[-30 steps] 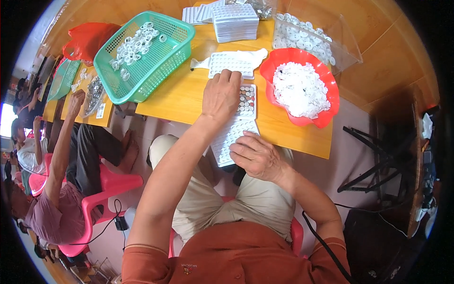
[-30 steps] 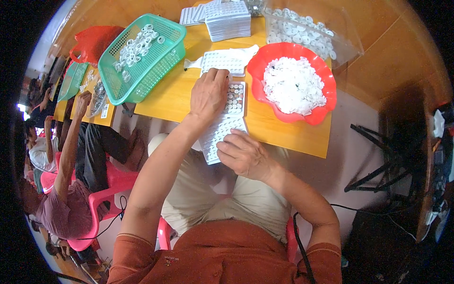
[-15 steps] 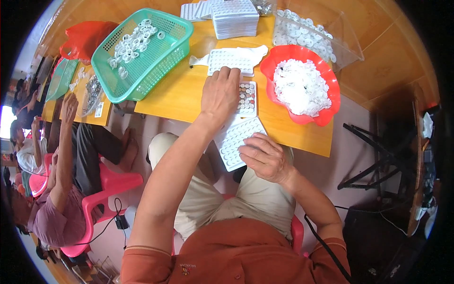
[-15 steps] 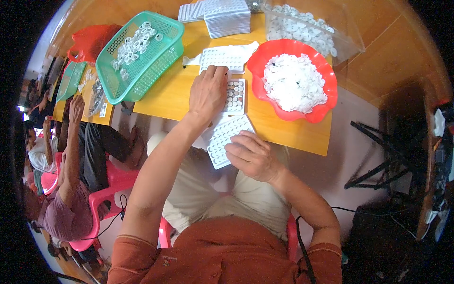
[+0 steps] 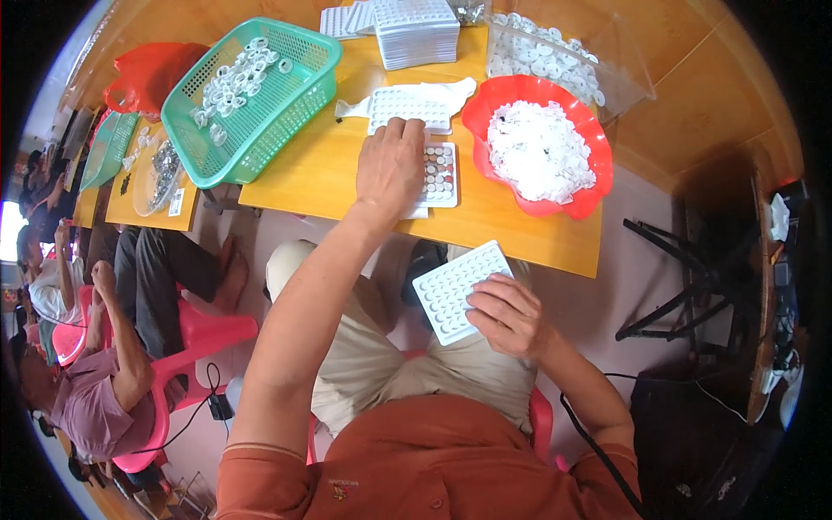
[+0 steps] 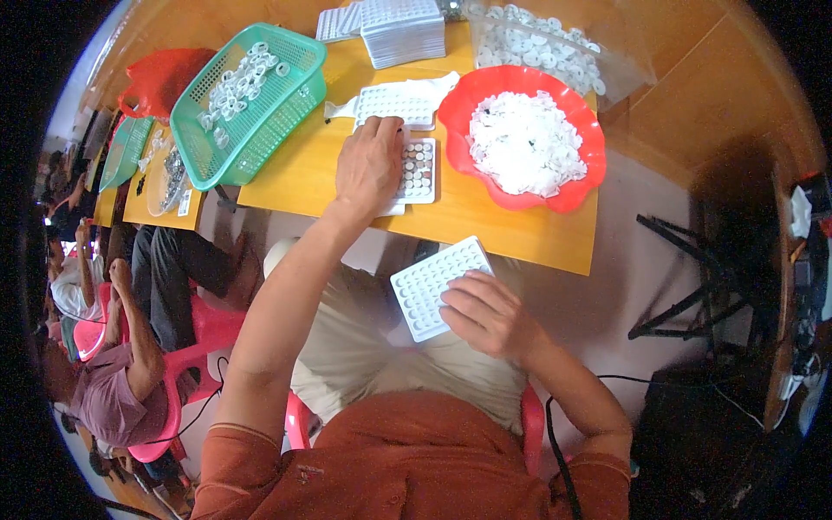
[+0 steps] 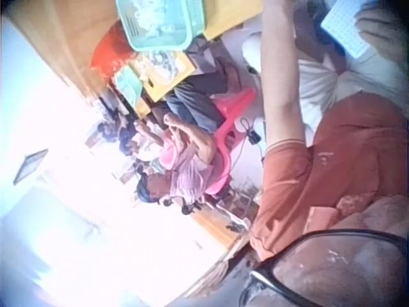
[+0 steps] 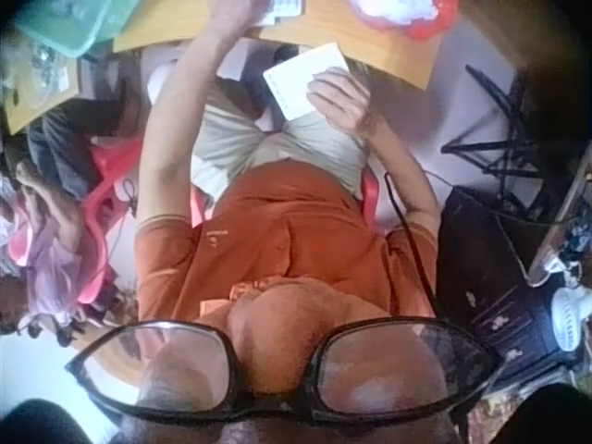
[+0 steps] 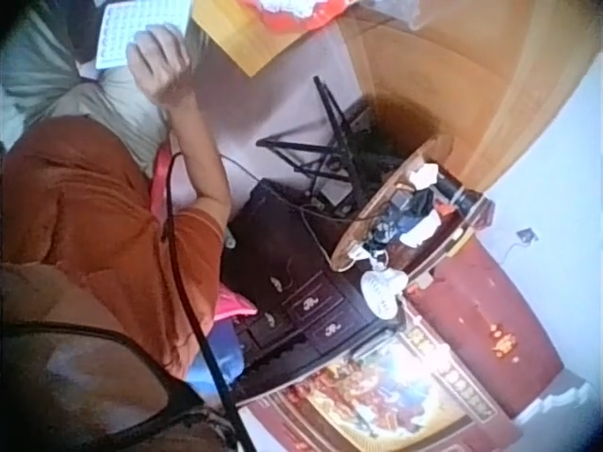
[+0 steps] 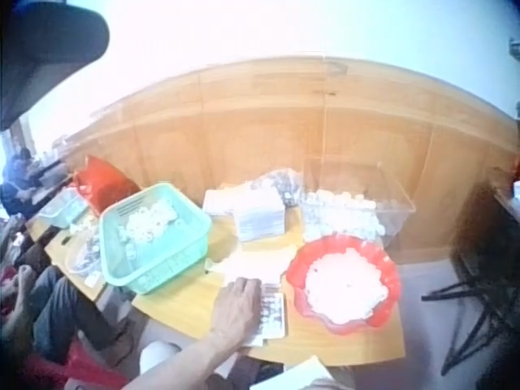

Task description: The person sits at a work table, picks up a circular plastic base, and assembles small electronic parts from trays into the base by hand.

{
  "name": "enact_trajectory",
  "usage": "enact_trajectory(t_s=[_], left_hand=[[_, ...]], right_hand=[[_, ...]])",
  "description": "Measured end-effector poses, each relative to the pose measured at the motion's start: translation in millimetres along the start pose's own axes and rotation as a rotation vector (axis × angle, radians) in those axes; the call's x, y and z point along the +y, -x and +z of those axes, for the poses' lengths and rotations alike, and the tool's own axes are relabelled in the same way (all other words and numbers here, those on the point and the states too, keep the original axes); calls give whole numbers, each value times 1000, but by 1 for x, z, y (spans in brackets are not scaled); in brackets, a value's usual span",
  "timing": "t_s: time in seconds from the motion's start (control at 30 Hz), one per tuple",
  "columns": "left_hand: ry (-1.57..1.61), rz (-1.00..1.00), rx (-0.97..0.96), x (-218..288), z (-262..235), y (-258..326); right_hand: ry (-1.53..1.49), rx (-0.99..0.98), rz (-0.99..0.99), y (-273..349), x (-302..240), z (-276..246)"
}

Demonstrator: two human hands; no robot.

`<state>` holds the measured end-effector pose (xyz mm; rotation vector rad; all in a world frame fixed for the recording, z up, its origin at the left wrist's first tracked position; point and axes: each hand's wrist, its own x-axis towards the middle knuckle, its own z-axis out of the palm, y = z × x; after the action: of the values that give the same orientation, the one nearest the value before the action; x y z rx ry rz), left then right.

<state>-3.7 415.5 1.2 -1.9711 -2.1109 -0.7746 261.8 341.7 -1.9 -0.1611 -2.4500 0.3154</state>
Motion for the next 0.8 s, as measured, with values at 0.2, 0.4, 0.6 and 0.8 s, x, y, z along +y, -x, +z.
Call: enact_trajectory(t_s=[0.2,0.4,0.6,0.8], left_hand=[[84,-35,20,-1,-2,2],[247,-75,81,-5,-3,0],[331,-100,61,-9,-7,0],[376,-92,71,-15,-5,2]], right_hand=[[8,51,46,-1,-10,-7],[-99,186,145,-22,-6,-9],[-171,265,483,-73,7,-35],[-400,314,762,-156,55,-51]])
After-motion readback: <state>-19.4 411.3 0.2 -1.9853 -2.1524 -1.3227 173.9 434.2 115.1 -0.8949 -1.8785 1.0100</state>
